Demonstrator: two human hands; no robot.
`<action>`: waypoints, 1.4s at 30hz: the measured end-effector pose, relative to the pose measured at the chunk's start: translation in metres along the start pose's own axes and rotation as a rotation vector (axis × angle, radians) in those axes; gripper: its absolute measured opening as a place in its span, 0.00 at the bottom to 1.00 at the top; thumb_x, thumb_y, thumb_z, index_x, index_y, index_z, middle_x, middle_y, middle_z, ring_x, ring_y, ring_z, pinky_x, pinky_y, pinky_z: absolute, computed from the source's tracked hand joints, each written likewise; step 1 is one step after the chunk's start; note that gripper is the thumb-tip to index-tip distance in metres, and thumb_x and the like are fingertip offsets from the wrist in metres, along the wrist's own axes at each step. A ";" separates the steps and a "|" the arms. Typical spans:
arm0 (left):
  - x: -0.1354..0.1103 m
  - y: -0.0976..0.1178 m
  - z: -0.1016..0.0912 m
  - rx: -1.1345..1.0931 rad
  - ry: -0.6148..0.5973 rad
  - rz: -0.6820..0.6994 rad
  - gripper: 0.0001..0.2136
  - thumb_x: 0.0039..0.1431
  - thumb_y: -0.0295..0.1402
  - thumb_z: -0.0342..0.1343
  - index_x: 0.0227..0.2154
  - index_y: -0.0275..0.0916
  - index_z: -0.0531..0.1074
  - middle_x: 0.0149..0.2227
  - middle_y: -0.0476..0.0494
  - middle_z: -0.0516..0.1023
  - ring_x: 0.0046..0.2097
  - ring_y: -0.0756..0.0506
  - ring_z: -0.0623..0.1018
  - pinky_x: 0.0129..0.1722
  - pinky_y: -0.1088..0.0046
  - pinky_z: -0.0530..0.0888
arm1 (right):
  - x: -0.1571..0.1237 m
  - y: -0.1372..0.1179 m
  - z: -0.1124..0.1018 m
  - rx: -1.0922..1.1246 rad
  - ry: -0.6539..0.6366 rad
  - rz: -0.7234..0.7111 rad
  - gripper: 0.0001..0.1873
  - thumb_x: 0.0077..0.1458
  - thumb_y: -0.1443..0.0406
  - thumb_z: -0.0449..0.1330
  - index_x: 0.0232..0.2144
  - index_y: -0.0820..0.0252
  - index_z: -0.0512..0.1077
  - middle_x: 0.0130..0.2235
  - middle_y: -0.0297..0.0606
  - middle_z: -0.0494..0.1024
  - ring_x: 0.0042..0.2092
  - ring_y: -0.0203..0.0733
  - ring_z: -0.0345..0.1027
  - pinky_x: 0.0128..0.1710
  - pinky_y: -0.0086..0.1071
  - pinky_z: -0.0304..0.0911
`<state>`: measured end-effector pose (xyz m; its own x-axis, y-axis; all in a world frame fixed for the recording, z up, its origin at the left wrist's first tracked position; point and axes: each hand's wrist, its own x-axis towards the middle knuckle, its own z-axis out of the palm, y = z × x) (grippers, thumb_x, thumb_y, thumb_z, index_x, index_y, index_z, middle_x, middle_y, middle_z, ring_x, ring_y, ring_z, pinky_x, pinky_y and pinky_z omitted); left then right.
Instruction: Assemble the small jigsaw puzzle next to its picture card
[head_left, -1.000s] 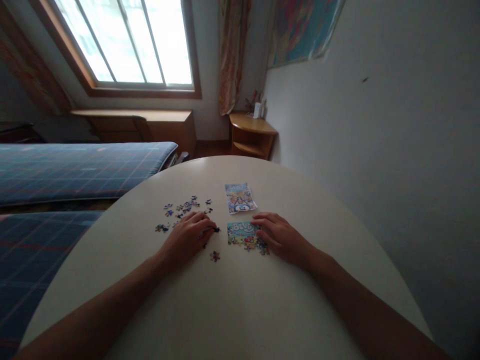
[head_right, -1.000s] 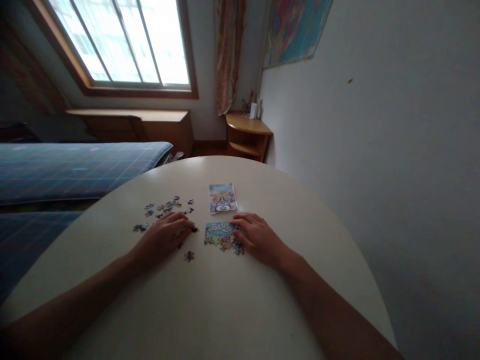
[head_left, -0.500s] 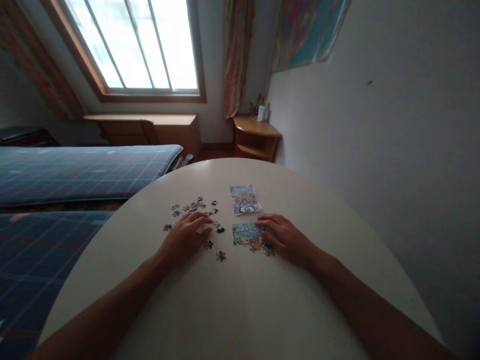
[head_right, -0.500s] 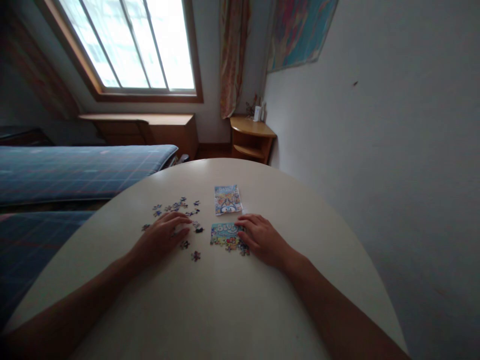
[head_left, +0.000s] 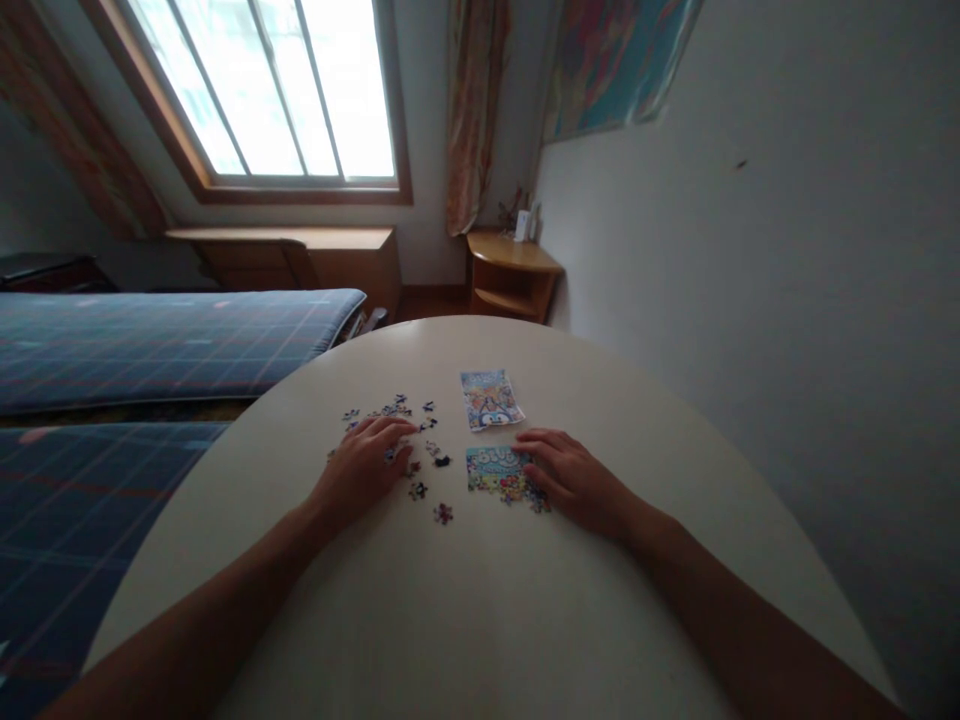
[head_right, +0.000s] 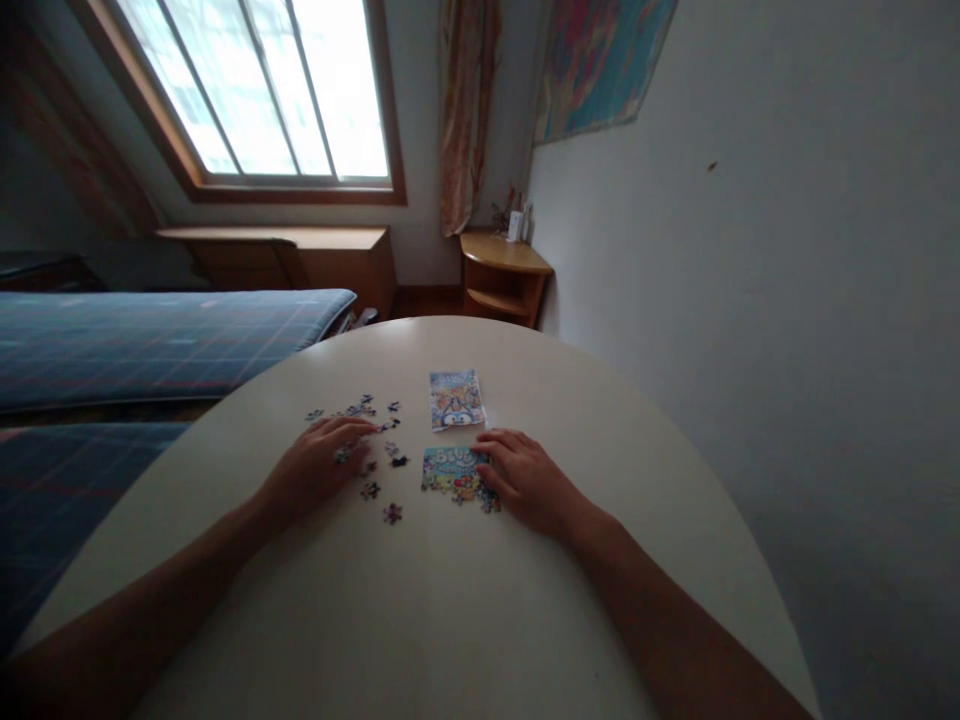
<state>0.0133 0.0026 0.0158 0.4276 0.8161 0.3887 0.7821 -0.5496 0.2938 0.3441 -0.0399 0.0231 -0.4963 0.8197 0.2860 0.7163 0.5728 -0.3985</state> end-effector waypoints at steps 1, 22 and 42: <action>0.001 -0.002 0.000 0.013 0.007 -0.023 0.13 0.64 0.33 0.51 0.48 0.41 0.74 0.52 0.40 0.77 0.54 0.38 0.74 0.57 0.52 0.69 | -0.001 0.000 0.000 0.001 0.001 -0.002 0.16 0.66 0.62 0.51 0.53 0.57 0.70 0.56 0.47 0.73 0.59 0.49 0.63 0.60 0.51 0.59; 0.007 0.004 0.021 0.015 0.045 -0.192 0.26 0.60 0.28 0.46 0.62 0.34 0.58 0.61 0.32 0.68 0.64 0.35 0.64 0.64 0.48 0.60 | -0.003 0.003 -0.001 0.017 -0.012 0.004 0.17 0.65 0.61 0.53 0.54 0.55 0.70 0.57 0.47 0.73 0.60 0.50 0.63 0.60 0.52 0.60; 0.005 -0.015 0.009 -0.036 0.008 -0.153 0.29 0.59 0.25 0.45 0.65 0.35 0.53 0.62 0.38 0.69 0.65 0.39 0.64 0.64 0.52 0.61 | -0.002 0.010 0.003 -0.006 0.010 -0.012 0.17 0.64 0.61 0.54 0.54 0.54 0.70 0.57 0.46 0.73 0.59 0.51 0.64 0.59 0.51 0.60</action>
<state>0.0076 0.0170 0.0052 0.3013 0.8893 0.3441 0.8210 -0.4255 0.3806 0.3507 -0.0362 0.0161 -0.5001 0.8127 0.2989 0.7136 0.5823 -0.3894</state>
